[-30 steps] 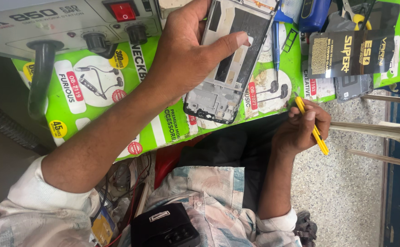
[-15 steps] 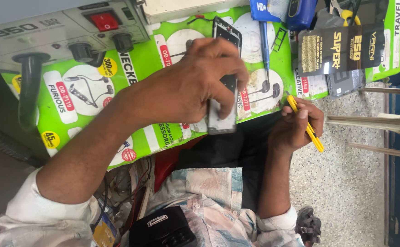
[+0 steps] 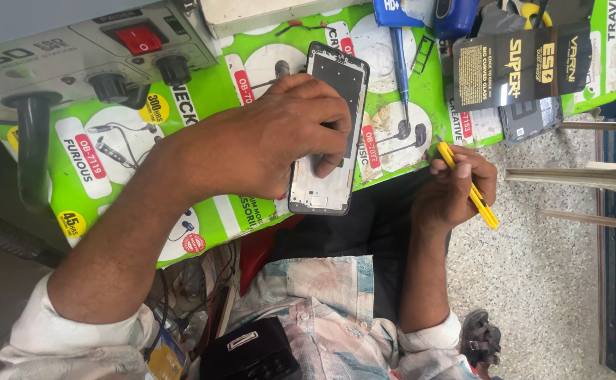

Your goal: The person disassembles a mobile phone chassis using a screwdriver and a utility knife. They remove the back cover and internal components, then strip the insulation from red and white wires using the knife. Finally, they use a screwdriver to adjust connections on a small circuit board.

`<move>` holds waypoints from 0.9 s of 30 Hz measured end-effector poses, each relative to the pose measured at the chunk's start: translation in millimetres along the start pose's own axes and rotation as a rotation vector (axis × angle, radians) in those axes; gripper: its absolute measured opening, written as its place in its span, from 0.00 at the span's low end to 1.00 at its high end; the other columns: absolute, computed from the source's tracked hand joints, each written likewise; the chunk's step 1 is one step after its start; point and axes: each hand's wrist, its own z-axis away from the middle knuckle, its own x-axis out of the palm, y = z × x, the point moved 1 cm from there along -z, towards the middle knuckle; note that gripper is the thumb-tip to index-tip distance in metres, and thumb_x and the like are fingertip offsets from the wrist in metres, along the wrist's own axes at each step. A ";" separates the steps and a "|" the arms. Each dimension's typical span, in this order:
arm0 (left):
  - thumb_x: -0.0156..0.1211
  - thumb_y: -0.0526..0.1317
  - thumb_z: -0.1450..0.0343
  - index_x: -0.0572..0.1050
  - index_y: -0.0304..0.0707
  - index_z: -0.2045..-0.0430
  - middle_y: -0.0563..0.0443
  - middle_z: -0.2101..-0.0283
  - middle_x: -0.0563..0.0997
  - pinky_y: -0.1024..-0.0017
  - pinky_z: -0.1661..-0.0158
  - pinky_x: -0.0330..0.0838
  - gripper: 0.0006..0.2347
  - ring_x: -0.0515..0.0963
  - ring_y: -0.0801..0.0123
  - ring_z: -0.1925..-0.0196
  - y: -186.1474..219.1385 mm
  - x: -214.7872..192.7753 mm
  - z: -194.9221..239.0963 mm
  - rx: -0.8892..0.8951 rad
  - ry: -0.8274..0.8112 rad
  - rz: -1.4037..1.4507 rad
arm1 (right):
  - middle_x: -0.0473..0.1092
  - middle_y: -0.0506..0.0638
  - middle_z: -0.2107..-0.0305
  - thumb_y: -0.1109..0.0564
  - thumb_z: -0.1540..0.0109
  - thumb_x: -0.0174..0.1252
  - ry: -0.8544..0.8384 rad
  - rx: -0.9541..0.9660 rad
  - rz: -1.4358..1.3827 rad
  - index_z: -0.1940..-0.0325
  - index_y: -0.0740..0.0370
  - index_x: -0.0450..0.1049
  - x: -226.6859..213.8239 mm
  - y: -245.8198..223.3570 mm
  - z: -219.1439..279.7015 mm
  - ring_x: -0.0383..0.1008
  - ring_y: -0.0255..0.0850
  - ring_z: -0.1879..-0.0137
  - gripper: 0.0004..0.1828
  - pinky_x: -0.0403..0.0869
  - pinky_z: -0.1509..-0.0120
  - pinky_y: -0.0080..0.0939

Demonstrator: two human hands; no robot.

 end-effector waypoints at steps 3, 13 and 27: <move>0.67 0.23 0.54 0.72 0.37 0.82 0.53 0.62 0.74 0.55 0.33 0.55 0.14 0.71 0.60 0.41 -0.3 0.6 0.0 -0.012 -0.014 0.004 | 0.74 0.64 0.55 0.59 0.29 0.55 -0.001 -0.002 -0.005 0.52 0.70 0.70 -0.9 1.0 0.0 0.74 0.38 0.63 0.09 0.74 0.56 0.31; 0.67 0.25 0.49 0.78 0.41 0.76 0.55 0.61 0.79 0.57 0.35 0.60 0.13 0.76 0.62 0.46 2.9 -0.5 -2.2 0.094 0.154 0.006 | 0.73 0.63 0.56 0.59 0.29 0.56 0.010 0.009 -0.009 0.53 0.69 0.70 0.1 0.7 0.2 0.74 0.40 0.63 0.08 0.74 0.55 0.32; 0.61 0.37 0.21 0.71 0.31 0.49 0.49 0.56 0.83 0.76 0.57 0.80 0.11 0.82 0.76 0.57 -1.6 9.9 -1.9 -0.170 0.710 0.575 | 0.74 0.63 0.57 0.60 0.30 0.56 -0.021 0.051 -0.073 0.54 0.70 0.71 9.3 -6.6 -3.4 0.75 0.41 0.60 0.07 0.75 0.52 0.36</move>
